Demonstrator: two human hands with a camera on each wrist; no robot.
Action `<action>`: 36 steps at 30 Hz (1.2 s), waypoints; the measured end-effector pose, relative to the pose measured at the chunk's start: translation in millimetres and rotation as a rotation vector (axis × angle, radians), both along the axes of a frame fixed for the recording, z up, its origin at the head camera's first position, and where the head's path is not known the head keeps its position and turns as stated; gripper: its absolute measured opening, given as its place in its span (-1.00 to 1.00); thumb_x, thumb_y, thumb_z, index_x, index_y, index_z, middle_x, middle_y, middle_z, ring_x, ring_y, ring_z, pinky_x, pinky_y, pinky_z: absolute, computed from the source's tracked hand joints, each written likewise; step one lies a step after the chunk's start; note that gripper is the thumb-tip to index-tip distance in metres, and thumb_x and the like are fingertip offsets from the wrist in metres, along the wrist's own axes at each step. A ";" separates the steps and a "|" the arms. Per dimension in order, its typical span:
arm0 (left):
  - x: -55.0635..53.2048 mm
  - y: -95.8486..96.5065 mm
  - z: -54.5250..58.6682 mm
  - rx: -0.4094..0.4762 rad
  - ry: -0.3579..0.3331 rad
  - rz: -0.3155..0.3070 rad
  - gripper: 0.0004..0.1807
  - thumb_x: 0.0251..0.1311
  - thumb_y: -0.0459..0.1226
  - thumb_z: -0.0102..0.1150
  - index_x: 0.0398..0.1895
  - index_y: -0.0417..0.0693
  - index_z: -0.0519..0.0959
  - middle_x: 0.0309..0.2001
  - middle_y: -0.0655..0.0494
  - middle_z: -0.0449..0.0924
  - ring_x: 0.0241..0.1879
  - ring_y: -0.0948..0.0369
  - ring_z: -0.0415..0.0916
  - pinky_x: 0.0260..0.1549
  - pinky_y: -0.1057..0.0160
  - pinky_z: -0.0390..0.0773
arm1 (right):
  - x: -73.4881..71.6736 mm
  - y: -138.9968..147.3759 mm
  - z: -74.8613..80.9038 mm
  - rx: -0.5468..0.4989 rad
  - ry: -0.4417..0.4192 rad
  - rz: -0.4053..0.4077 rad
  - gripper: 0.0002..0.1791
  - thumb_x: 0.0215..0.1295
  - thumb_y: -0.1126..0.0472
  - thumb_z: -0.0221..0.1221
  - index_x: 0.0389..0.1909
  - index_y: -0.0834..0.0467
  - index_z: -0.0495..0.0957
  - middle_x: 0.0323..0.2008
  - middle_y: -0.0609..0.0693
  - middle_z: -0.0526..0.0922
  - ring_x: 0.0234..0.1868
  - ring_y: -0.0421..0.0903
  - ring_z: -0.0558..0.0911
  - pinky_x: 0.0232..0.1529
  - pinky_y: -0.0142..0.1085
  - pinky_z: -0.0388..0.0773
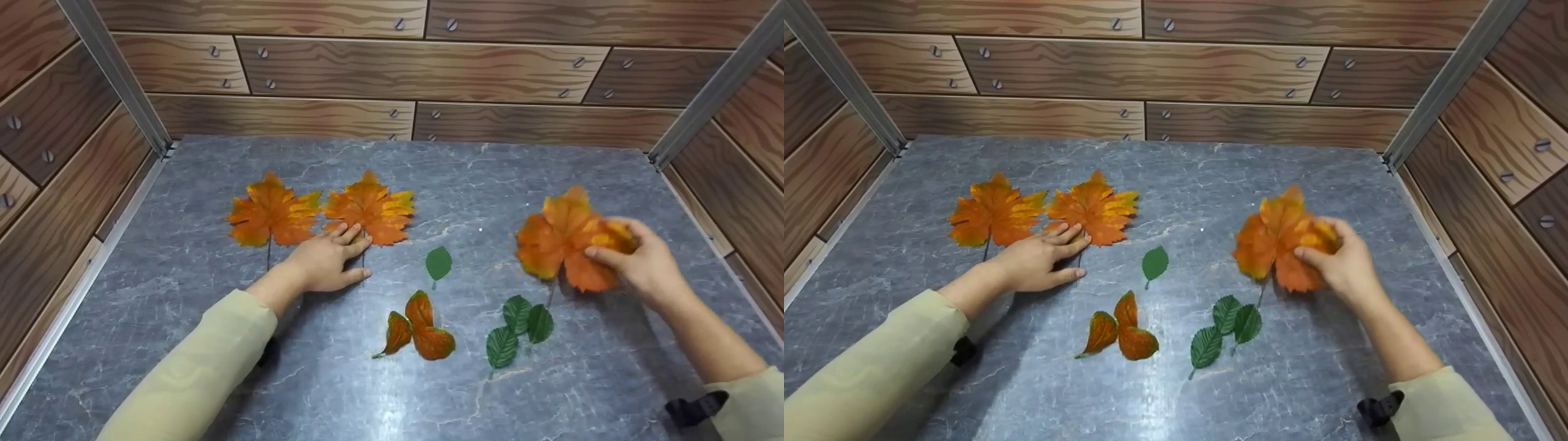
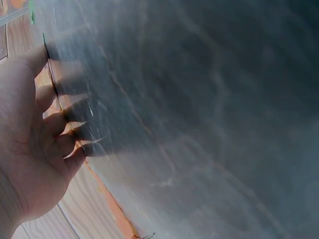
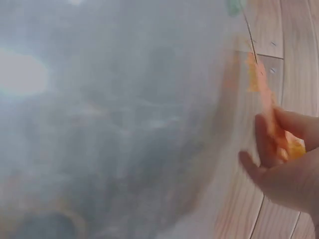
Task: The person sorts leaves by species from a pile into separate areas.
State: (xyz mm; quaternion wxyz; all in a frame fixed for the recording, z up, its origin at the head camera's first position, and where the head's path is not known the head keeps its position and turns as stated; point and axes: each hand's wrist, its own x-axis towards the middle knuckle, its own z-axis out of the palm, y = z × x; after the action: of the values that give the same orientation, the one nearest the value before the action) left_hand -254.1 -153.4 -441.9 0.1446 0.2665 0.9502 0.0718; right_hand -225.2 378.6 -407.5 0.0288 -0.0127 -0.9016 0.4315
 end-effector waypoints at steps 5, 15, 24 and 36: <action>-0.1 0.1 0.8 -0.002 -0.009 0.000 -0.16 0.56 0.31 -0.11 0.74 0.26 0.00 0.72 0.02 -0.18 0.68 -0.07 -0.22 0.57 -0.21 0.01 | -9.6 -7.1 18.2 -0.452 0.065 -0.002 -0.04 0.35 0.39 0.42 0.68 0.01 0.18 0.21 -0.21 0.48 -0.08 -0.29 0.65 -0.13 -0.47 0.68; 0.3 0.7 1.7 -0.014 -0.005 0.006 -0.16 0.56 0.32 -0.12 0.74 0.27 -0.01 0.72 0.04 -0.18 0.69 -0.06 -0.23 0.58 -0.20 -0.01 | -41.5 -63.9 24.0 -0.795 0.224 0.020 -0.53 0.33 0.56 0.33 0.24 0.26 0.69 -0.12 -0.07 0.78 -0.26 -0.20 0.77 -0.26 -0.39 0.73; 0.2 0.5 -0.5 -0.004 0.005 0.000 -0.16 0.56 0.32 -0.13 0.74 0.27 0.00 0.72 0.04 -0.18 0.68 -0.06 -0.21 0.57 -0.21 0.03 | -66.6 -109.4 -0.1 -0.630 0.101 -0.014 -0.58 0.38 0.42 0.38 0.22 0.44 0.63 -0.23 -0.21 0.82 -0.29 -0.29 0.76 -0.24 -0.45 0.70; 0.0 0.2 0.2 -0.002 0.002 -0.002 -0.17 0.56 0.31 -0.13 0.74 0.25 0.00 0.72 0.03 -0.18 0.68 -0.07 -0.22 0.57 -0.22 0.03 | -77.9 -134.7 -21.2 -0.446 -0.098 0.004 -0.45 0.41 0.33 0.38 0.38 0.33 0.55 0.00 0.03 0.77 -0.19 -0.34 0.70 -0.09 -0.47 0.66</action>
State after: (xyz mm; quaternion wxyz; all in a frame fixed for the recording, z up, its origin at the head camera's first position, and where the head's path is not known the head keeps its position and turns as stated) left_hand -254.1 -153.2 -441.7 0.1438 0.2675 0.9502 0.0704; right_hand -303.1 243.9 -428.7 -0.0194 -0.0379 -0.7843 0.6189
